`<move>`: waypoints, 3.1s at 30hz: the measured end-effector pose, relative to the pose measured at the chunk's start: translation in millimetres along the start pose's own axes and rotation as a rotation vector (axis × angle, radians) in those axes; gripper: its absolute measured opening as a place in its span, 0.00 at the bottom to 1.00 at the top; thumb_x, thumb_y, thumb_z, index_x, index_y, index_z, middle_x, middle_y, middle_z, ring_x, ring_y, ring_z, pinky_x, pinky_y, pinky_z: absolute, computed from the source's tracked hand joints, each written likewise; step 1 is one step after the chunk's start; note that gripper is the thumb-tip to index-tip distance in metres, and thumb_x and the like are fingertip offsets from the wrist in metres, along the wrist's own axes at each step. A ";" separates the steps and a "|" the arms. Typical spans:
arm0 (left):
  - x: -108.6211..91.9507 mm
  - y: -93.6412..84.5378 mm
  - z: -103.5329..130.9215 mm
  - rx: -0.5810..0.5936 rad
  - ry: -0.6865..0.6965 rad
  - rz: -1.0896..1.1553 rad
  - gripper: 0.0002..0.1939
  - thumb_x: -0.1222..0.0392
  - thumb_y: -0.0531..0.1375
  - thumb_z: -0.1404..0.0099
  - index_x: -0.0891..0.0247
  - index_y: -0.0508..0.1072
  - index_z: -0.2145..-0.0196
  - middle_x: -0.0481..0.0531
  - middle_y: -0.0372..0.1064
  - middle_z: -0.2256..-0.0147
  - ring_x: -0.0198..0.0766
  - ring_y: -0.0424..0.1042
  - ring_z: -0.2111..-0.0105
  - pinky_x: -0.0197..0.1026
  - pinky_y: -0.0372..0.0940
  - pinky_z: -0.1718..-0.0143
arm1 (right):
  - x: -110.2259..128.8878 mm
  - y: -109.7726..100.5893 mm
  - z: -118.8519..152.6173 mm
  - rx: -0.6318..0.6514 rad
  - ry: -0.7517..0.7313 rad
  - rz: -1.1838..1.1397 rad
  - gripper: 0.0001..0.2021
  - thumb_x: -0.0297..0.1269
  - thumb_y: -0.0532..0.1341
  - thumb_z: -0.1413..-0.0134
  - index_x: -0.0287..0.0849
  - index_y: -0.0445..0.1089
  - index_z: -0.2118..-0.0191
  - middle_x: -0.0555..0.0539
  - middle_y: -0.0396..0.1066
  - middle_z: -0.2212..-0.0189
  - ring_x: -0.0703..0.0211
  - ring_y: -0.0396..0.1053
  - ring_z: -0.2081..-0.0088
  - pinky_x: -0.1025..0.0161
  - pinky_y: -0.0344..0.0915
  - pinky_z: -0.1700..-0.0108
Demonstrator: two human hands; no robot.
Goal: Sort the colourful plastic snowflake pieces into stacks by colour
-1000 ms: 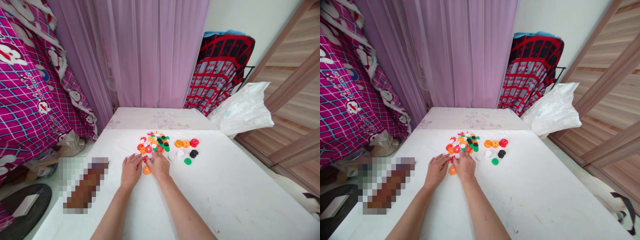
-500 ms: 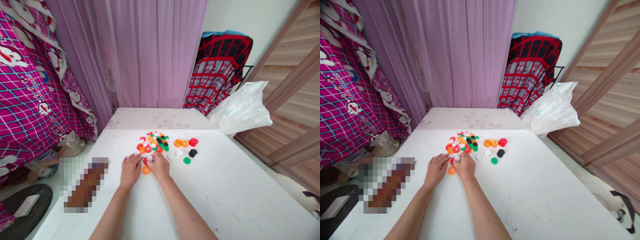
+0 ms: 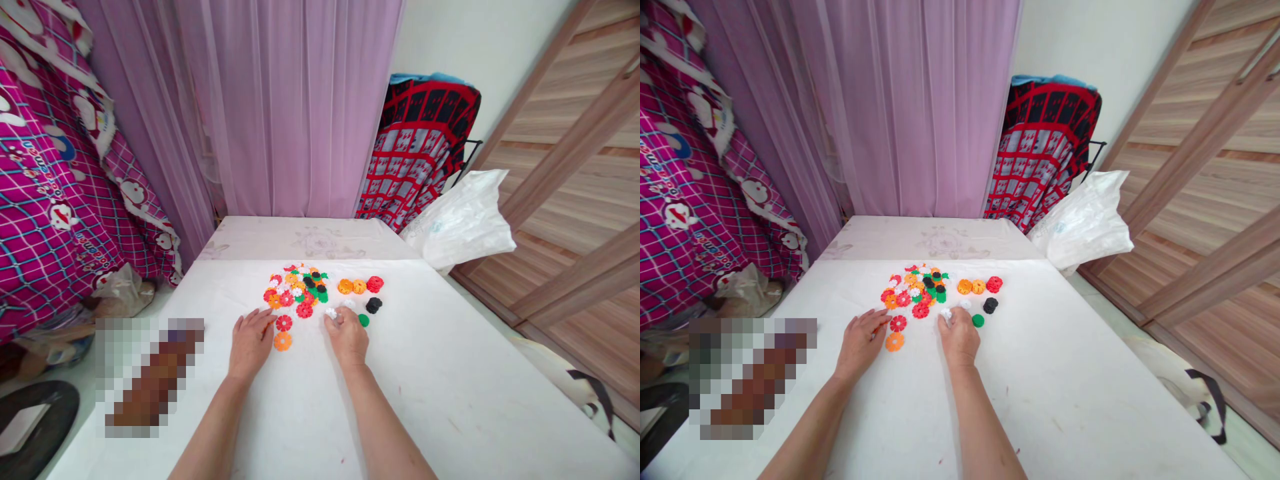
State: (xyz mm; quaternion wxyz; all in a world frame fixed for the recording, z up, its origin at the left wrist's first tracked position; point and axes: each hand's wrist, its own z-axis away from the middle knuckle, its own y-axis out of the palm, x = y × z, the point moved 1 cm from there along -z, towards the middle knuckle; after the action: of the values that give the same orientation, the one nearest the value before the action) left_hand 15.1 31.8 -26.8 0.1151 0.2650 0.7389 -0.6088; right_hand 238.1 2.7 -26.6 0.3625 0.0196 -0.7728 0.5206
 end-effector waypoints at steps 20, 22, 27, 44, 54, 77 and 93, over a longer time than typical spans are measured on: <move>-0.2 -1.3 -0.3 0.006 -0.004 0.005 0.17 0.60 0.51 0.35 0.52 0.77 0.56 0.50 0.72 0.47 0.47 0.65 0.42 0.62 0.52 0.38 | 1.7 0.5 7.5 0.004 -0.024 0.059 0.12 0.42 0.56 0.44 0.46 0.71 0.57 0.51 0.73 0.68 0.61 0.69 0.67 0.67 0.57 0.68; -0.1 -1.1 -0.7 -0.002 -0.006 0.010 0.17 0.60 0.51 0.35 0.52 0.77 0.56 0.50 0.72 0.47 0.47 0.65 0.42 0.61 0.52 0.38 | 2.7 0.8 16.7 0.037 -0.092 0.063 0.10 0.40 0.55 0.44 0.46 0.72 0.61 0.53 0.72 0.71 0.63 0.68 0.69 0.68 0.56 0.68; 0.3 0.5 -0.9 0.007 -0.011 0.008 0.17 0.60 0.51 0.35 0.52 0.77 0.56 0.49 0.72 0.47 0.47 0.64 0.42 0.61 0.52 0.38 | 21.1 6.3 37.1 0.186 -0.340 0.115 0.09 0.35 0.55 0.43 0.48 0.74 0.65 0.53 0.75 0.70 0.65 0.70 0.68 0.69 0.55 0.67; -7.9 -3.9 3.9 0.078 0.037 -0.077 0.16 0.52 0.52 0.33 0.46 0.78 0.55 0.50 0.65 0.41 0.51 0.59 0.39 0.63 0.48 0.38 | 60.9 11.3 20.7 0.353 -0.392 0.310 0.12 0.41 0.53 0.38 0.52 0.72 0.56 0.49 0.78 0.64 0.60 0.73 0.64 0.66 0.59 0.65; -5.0 -1.2 2.5 -0.006 0.014 0.016 0.14 0.54 0.53 0.34 0.53 0.78 0.60 0.51 0.70 0.45 0.49 0.64 0.41 0.61 0.52 0.38 | 65.4 15.4 15.1 0.383 -0.259 0.325 0.15 0.48 0.56 0.41 0.50 0.71 0.53 0.46 0.78 0.62 0.55 0.74 0.59 0.63 0.62 0.61; 16.2 9.6 -4.2 -0.128 0.033 0.140 0.15 0.57 0.51 0.37 0.56 0.78 0.61 0.53 0.76 0.53 0.45 0.72 0.49 0.55 0.59 0.43 | -0.8 -12.0 -3.8 0.149 0.000 0.182 0.15 0.46 0.56 0.40 0.49 0.72 0.52 0.52 0.76 0.71 0.61 0.71 0.69 0.67 0.54 0.70; 14.3 7.9 -3.3 -0.100 0.030 0.116 0.15 0.57 0.52 0.37 0.55 0.78 0.61 0.52 0.76 0.53 0.47 0.70 0.47 0.57 0.58 0.42 | 8.3 -8.9 -4.6 0.211 -0.005 0.314 0.16 0.50 0.54 0.40 0.48 0.69 0.52 0.50 0.77 0.68 0.59 0.73 0.66 0.66 0.56 0.68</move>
State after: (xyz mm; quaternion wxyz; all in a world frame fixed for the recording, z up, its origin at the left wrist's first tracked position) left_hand 7.9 39.5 -39.8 0.1523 0.3102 0.7534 -0.5595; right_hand 238.1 5.3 -13.8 0.2710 -0.0619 -0.7082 0.6490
